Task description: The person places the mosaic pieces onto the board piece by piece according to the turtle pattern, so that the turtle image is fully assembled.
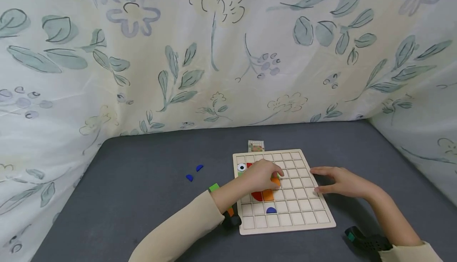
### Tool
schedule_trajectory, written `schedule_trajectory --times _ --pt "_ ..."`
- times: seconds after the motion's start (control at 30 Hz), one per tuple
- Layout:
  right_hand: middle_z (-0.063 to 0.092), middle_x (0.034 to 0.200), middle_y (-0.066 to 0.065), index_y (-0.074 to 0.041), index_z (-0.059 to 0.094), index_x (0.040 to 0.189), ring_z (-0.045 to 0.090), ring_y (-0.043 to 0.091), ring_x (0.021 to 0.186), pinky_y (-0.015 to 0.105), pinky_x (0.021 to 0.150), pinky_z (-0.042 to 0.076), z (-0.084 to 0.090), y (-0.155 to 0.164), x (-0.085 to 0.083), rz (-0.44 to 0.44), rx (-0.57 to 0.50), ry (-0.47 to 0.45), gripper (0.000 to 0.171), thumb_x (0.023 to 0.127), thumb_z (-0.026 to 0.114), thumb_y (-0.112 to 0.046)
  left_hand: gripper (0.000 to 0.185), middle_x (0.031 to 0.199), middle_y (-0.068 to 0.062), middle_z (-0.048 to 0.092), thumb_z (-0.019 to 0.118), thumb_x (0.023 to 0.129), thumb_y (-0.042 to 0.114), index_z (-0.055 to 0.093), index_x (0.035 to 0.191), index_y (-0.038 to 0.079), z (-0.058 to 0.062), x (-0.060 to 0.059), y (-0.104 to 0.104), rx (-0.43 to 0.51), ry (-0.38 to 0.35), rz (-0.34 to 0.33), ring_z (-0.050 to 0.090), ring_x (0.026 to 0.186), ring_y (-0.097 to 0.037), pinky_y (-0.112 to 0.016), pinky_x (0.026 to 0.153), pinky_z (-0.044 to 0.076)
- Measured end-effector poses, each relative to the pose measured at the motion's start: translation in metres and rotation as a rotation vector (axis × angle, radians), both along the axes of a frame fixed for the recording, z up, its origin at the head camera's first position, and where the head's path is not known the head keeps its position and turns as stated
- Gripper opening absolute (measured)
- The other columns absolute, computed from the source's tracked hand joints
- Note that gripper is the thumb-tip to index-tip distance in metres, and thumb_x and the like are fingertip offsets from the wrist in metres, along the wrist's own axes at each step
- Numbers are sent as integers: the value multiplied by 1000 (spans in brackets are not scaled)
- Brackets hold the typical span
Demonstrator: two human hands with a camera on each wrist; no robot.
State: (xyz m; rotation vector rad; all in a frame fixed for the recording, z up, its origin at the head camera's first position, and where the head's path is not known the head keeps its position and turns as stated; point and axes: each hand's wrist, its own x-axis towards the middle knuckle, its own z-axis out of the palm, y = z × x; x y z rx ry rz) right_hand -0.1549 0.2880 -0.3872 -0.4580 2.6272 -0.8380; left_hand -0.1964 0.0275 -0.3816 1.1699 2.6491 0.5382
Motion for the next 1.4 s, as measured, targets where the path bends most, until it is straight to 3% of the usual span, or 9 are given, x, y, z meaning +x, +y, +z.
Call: schedule_trajectory --times 0.8,1.2,1.4 --pt "42 134 30 5 44 133 38 50 121 59 88 40 6 -1 2 12 -17 -4 72 80 69 -36 28 84 7 66 79 73 20 70 100 19 -3 8 7 -14 69 40 57 75 -3 -12 64 41" --pt "42 134 30 5 44 133 38 50 121 59 89 39 6 1 2 29 -15 14 71 81 69 -36 23 87 7 66 70 81 21 69 104 20 3 9 2 -35 88 -22 54 73 -2 -12 63 40" --pt "42 134 30 5 44 133 38 51 121 58 88 40 8 2 2 31 -20 0 72 81 68 -38 23 96 3 69 67 85 17 68 108 17 15 9 -9 16 40 -43 57 70 -2 -11 58 40"
